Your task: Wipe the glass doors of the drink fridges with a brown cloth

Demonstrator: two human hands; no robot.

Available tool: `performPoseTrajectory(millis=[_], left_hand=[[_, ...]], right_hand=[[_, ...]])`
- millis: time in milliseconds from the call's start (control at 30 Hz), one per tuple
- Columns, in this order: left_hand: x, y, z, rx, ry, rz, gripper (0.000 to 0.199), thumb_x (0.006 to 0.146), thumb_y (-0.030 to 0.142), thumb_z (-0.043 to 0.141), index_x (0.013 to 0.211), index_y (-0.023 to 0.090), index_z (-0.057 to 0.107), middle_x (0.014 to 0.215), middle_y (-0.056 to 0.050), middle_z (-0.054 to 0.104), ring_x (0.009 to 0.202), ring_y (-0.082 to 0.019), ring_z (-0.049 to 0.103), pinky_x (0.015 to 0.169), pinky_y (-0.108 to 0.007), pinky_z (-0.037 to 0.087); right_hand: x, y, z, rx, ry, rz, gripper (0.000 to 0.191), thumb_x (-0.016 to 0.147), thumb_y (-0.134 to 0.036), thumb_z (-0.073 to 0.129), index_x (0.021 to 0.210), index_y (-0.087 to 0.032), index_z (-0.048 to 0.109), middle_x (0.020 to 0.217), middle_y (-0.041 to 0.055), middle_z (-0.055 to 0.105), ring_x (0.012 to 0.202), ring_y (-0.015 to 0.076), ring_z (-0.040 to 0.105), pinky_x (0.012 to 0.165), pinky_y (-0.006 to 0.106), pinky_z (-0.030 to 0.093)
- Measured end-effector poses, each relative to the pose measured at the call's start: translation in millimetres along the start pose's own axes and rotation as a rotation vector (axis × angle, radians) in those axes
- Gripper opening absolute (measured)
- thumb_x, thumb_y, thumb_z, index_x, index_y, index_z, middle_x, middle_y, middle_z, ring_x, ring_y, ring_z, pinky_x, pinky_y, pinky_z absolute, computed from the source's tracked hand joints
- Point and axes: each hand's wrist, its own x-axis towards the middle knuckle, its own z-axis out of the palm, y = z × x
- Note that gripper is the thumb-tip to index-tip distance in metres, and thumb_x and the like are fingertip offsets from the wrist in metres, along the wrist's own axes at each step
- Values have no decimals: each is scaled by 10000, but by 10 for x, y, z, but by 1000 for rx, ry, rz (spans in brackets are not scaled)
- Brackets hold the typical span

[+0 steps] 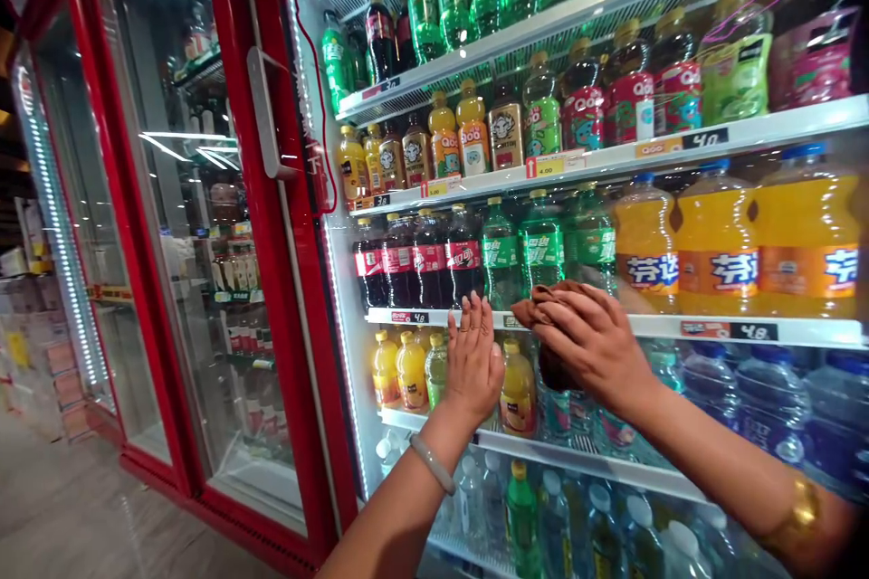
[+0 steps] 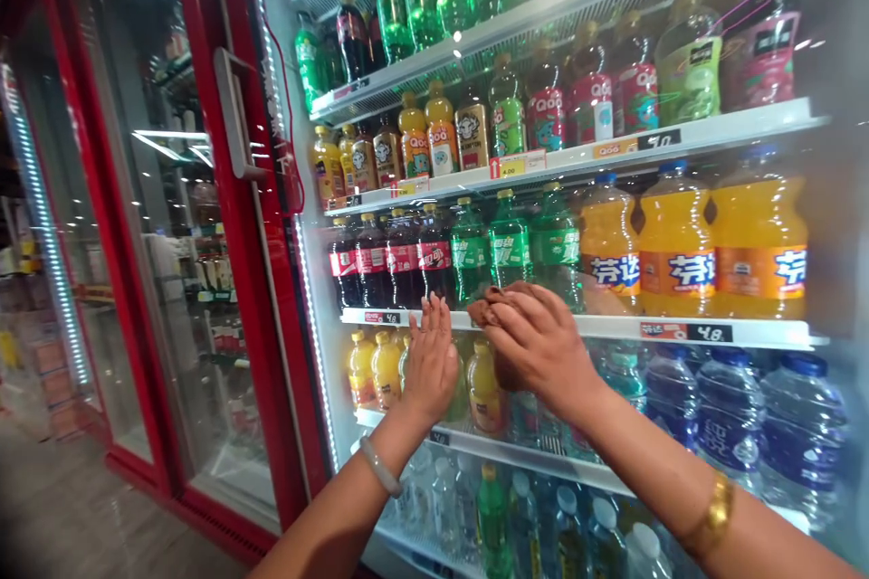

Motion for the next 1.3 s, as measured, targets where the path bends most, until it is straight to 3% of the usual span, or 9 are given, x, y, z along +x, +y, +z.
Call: performPoseTrajectory(millis=[133, 267, 433, 567, 800, 933, 1067, 1200, 1300], left_hand=[[145, 146, 49, -65, 62, -76, 718, 1019, 221, 259, 1664, 224, -56, 1751, -73, 28, 1625, -222, -25, 1316, -575, -44], [353, 373, 151, -126, 174, -156, 667, 1043, 243, 198, 1667, 230, -38, 1750, -60, 63, 1625, -203, -26, 1299, -549, -131], [341, 620, 272, -138, 191, -121, 654, 1047, 252, 218, 1670, 258, 19, 1746, -39, 98, 1627, -200, 12, 1316, -529, -95], [331, 819, 373, -110, 168, -154, 689, 1031, 239, 269, 1664, 285, 1, 1747, -32, 65, 1628, -218, -2, 1304, -568, -105], [504, 1180, 485, -223, 197, -369, 614, 1067, 294, 180, 1668, 300, 57, 1750, -8, 59, 1626, -204, -33, 1288, -529, -163], [431, 1269, 508, -201, 159, -243, 625, 1064, 282, 202, 1666, 321, 40, 1750, 8, 44, 1627, -222, -29, 1291, -556, -155], [384, 1401, 574, -166, 143, -240, 653, 1054, 257, 228, 1661, 321, -5, 1750, 14, 0, 1623, -236, -65, 1293, -599, -118], [421, 1591, 648, -177, 156, -345, 669, 1049, 268, 239, 1659, 306, -31, 1744, 10, -50, 1618, -256, -98, 1281, -621, -131], [381, 1691, 686, -188, 128, -330, 676, 1042, 255, 245, 1663, 292, -21, 1738, 14, -70, 1615, -264, -110, 1289, -618, -117]], right_hand=[[125, 337, -107, -135, 89, 248, 144, 916, -291, 699, 1055, -261, 676, 1217, 39, 711, 1263, 247, 513, 1108, 488, 415], [377, 196, 66, -110, 142, 290, 124, 926, -313, 682, 1046, -282, 683, 1204, 3, 719, 1241, 230, 510, 1151, 493, 382], [-277, 59, -106, 34, 33, 86, 145, 973, -240, 603, 1093, -270, 679, 1231, -33, 729, 1282, 205, 528, 1191, 478, 373], [-646, 379, -416, -16, 40, 223, 164, 943, -211, 644, 1097, -259, 672, 1213, 11, 733, 1266, 227, 541, 1137, 483, 397], [-93, 467, -279, -22, 82, 472, 149, 920, -311, 678, 1069, -305, 686, 1259, 9, 714, 1273, 251, 520, 1145, 498, 344], [-615, 279, -387, 75, 44, 333, 211, 930, -231, 661, 1124, -312, 678, 1221, -26, 733, 1275, 200, 544, 1188, 463, 357], [-1081, 519, -651, 43, 62, 500, 228, 873, -200, 708, 1074, -306, 685, 1203, 9, 720, 1271, 250, 567, 1141, 501, 406], [-797, 777, -640, -31, 171, 712, 186, 852, -213, 701, 1018, -294, 687, 1235, 41, 686, 1266, 301, 558, 1116, 535, 409], [-620, 661, -491, -16, 150, 626, 168, 870, -253, 703, 1028, -305, 683, 1235, 19, 700, 1280, 286, 537, 1138, 534, 395]])
